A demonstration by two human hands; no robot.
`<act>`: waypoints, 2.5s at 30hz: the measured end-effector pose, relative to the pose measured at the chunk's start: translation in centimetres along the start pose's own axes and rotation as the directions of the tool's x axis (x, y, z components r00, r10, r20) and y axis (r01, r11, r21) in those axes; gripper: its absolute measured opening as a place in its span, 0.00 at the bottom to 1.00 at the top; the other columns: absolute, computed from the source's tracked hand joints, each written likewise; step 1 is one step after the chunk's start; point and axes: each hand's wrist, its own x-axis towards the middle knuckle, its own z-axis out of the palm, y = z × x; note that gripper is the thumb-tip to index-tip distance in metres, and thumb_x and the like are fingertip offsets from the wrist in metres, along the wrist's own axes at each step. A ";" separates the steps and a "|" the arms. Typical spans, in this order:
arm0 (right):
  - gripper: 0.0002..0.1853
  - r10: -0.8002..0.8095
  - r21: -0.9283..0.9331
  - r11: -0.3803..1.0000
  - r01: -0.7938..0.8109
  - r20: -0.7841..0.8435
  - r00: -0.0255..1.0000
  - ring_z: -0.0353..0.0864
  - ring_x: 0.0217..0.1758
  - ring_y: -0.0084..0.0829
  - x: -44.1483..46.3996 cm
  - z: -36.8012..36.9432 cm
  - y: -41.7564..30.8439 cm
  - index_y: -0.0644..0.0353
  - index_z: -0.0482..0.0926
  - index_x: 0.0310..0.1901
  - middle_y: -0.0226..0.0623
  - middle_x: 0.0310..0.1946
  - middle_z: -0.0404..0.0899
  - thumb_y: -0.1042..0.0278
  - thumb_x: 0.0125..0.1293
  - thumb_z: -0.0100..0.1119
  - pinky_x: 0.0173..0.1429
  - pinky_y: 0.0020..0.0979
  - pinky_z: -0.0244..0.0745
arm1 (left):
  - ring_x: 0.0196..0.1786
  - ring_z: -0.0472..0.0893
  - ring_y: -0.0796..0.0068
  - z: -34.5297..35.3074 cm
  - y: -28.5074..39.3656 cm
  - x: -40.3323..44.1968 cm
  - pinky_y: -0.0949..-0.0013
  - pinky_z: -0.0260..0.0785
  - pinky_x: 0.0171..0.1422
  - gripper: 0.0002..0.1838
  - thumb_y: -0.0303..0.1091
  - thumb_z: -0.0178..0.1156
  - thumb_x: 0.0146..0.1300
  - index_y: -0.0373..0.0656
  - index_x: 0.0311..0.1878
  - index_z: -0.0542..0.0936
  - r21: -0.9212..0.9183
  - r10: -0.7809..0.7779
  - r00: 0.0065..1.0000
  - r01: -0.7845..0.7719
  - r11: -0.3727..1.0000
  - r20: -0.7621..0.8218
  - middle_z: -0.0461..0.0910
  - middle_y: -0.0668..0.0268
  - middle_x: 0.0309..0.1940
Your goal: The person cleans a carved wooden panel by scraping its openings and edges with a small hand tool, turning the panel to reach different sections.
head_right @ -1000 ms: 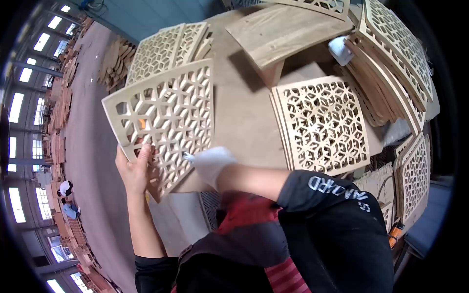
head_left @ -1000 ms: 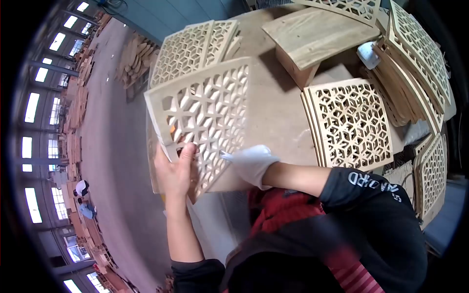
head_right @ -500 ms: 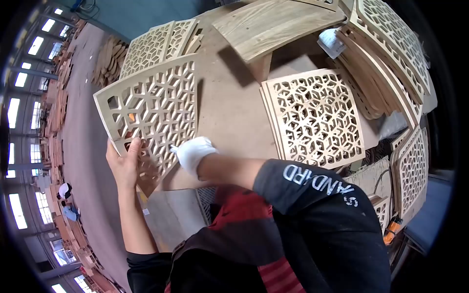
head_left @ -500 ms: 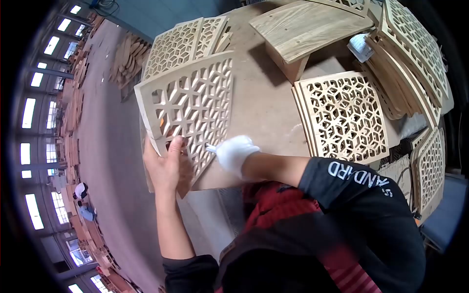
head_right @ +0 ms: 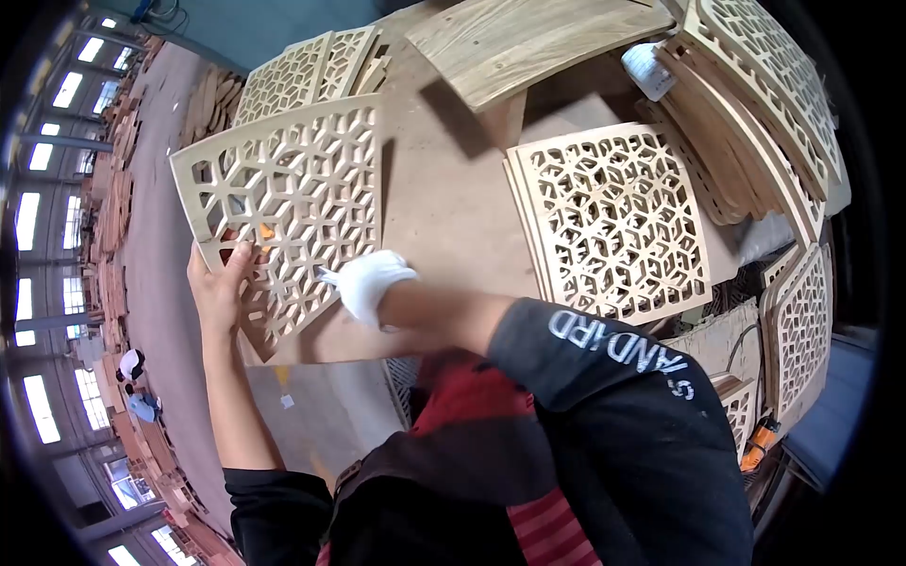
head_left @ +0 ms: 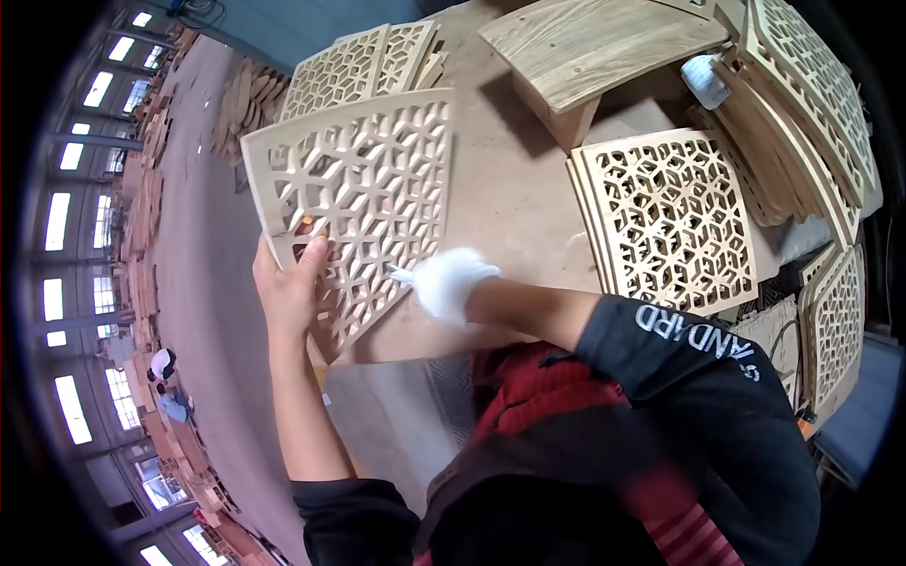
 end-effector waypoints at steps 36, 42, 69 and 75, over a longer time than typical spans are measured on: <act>0.20 0.139 0.065 0.988 -0.140 0.022 0.990 0.86 0.41 0.47 -3.3 2.3 2.2 0.53 0.76 0.61 0.46 0.41 0.85 0.68 0.72 0.40 0.45 0.43 0.80 | 0.33 0.84 0.72 -0.1 -0.2 2.6 0.71 0.79 0.39 0.13 0.26 0.63 0.64 0.34 0.49 0.72 -0.119 -0.045 0.998 0.049 0.992 0.036 0.80 0.60 0.36; 0.15 0.191 0.041 0.981 -0.190 -0.033 0.981 0.87 0.39 0.44 -1.7 2.3 3.0 0.55 0.82 0.48 0.43 0.37 0.86 0.68 0.70 0.43 0.41 0.42 0.81 | 0.32 0.83 0.74 0.5 0.5 2.3 0.71 0.76 0.37 0.12 0.23 0.64 0.62 0.32 0.47 0.75 -0.097 -0.052 0.999 0.050 0.994 -0.014 0.82 0.61 0.34; 0.12 0.019 -0.258 0.965 -0.054 -0.138 0.990 0.86 0.31 0.37 3.7 0.9 1.0 0.57 0.80 0.45 0.39 0.32 0.83 0.76 0.61 0.54 0.32 0.37 0.79 | 0.31 0.81 0.78 2.7 3.1 5.4 0.73 0.72 0.35 0.13 0.25 0.64 0.61 0.35 0.48 0.77 0.020 -0.078 0.991 0.076 0.997 0.110 0.82 0.64 0.34; 0.24 0.094 -0.235 0.962 -0.137 -0.185 0.978 0.87 0.34 0.38 3.4 2.9 1.7 0.54 0.75 0.60 0.36 0.33 0.85 0.72 0.59 0.58 0.34 0.38 0.79 | 0.32 0.82 0.78 2.5 1.9 5.1 0.74 0.73 0.36 0.14 0.24 0.64 0.60 0.35 0.49 0.77 -0.021 -0.051 0.998 0.051 0.998 0.036 0.82 0.65 0.34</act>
